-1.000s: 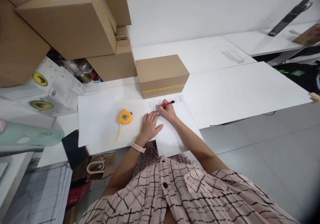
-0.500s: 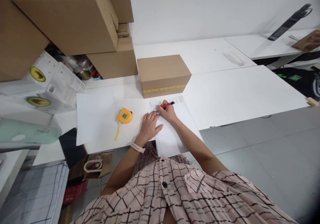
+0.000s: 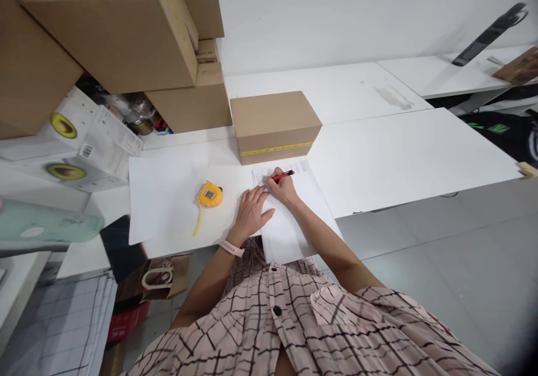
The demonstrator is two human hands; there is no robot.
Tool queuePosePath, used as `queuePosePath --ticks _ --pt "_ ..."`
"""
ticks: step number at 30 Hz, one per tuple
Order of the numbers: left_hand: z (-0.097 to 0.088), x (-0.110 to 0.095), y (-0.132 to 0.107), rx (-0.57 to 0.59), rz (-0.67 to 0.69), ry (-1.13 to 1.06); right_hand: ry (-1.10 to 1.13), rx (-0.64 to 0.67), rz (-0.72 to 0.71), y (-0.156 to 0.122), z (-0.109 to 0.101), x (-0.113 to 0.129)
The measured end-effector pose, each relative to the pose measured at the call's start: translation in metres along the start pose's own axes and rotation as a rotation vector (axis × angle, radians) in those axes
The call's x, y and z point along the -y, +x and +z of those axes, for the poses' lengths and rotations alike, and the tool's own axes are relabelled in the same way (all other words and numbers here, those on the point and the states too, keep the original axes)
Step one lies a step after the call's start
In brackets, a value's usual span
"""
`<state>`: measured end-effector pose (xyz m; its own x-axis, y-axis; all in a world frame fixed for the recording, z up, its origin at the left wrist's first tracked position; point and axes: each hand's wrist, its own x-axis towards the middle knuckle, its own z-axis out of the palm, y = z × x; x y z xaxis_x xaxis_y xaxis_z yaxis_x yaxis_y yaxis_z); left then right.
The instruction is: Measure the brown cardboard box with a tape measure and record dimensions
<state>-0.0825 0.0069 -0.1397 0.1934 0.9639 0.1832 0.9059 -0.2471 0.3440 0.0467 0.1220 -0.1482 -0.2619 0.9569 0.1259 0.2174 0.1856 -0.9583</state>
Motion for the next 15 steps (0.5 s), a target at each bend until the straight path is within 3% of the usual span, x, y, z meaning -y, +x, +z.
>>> queuePosePath --ticks 15 --pt "0.0037 0.0021 -0.0012 -0.027 0.014 0.023 0.019 -0.027 -0.018 0.0002 0.0006 0.0030"
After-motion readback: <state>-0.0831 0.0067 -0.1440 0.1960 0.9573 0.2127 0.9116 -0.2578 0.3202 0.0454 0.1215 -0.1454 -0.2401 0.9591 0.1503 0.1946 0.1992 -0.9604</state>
